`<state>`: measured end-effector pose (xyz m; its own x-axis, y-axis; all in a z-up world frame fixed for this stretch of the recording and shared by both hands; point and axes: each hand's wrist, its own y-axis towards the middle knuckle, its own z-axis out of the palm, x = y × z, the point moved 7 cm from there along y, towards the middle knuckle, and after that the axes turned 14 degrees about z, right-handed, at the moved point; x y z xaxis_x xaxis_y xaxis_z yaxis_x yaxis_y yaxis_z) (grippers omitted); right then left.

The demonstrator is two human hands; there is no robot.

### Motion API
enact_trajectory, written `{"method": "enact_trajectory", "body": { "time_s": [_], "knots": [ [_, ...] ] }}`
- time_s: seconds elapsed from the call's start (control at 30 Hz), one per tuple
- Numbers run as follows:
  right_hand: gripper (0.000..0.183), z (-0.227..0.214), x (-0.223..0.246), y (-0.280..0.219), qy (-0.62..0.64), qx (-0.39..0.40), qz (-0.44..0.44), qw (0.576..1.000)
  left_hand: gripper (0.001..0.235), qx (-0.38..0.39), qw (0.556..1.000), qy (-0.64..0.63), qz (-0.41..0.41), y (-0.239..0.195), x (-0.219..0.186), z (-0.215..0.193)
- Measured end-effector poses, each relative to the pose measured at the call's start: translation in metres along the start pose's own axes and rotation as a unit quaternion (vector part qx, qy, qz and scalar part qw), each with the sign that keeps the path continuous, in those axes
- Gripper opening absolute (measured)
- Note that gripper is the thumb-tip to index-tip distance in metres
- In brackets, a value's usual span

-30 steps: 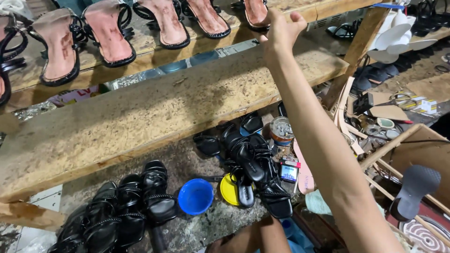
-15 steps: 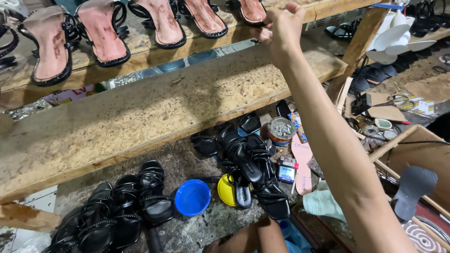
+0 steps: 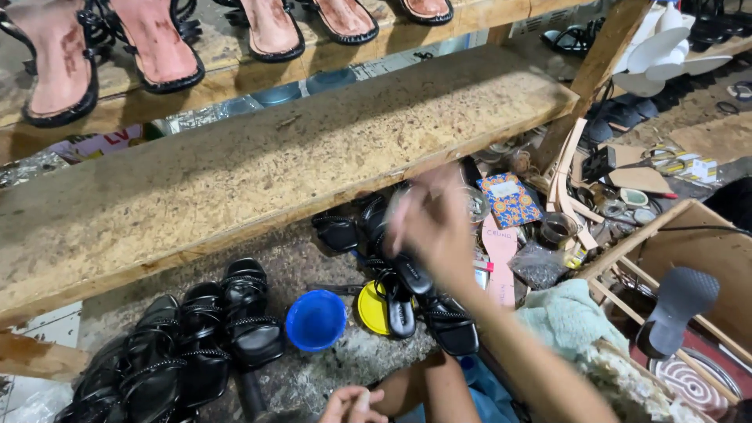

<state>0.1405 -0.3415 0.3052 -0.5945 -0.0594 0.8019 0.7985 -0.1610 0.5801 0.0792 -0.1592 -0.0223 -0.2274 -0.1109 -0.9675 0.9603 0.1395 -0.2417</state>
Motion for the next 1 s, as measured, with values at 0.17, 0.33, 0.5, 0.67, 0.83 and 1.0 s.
{"method": "enact_trajectory", "body": {
  "time_s": [0.17,0.33,0.5,0.67,0.83,1.0],
  "knots": [
    [0.041,0.028,-0.087,-0.154,-0.068,0.047,0.246,0.966,0.021,0.088,0.965,-0.065,0.237,-0.016,-0.063,-0.007],
    [0.052,0.018,-0.112,-0.219,-0.073,0.009,0.334,0.94,0.02,0.124,0.984,0.076,-0.102,-0.043,-0.05,-0.021],
    [0.057,0.025,-0.117,-0.233,-0.039,0.083,0.439,0.894,0.02,0.247,0.959,0.102,-0.089,-0.045,-0.002,-0.035],
    [0.044,0.035,-0.124,-0.241,0.001,0.055,0.455,0.889,0.017,0.133,0.972,-0.118,-0.153,-0.042,0.019,-0.051],
    [0.034,0.037,-0.131,-0.247,0.009,-0.031,0.466,0.884,0.04,0.108,0.965,-0.211,-0.112,-0.03,0.024,-0.062],
    [0.042,0.064,-0.131,-0.251,-0.096,-0.013,0.479,0.873,0.018,0.042,0.981,-0.185,-0.029,-0.049,0.012,-0.049]
  ]
}}
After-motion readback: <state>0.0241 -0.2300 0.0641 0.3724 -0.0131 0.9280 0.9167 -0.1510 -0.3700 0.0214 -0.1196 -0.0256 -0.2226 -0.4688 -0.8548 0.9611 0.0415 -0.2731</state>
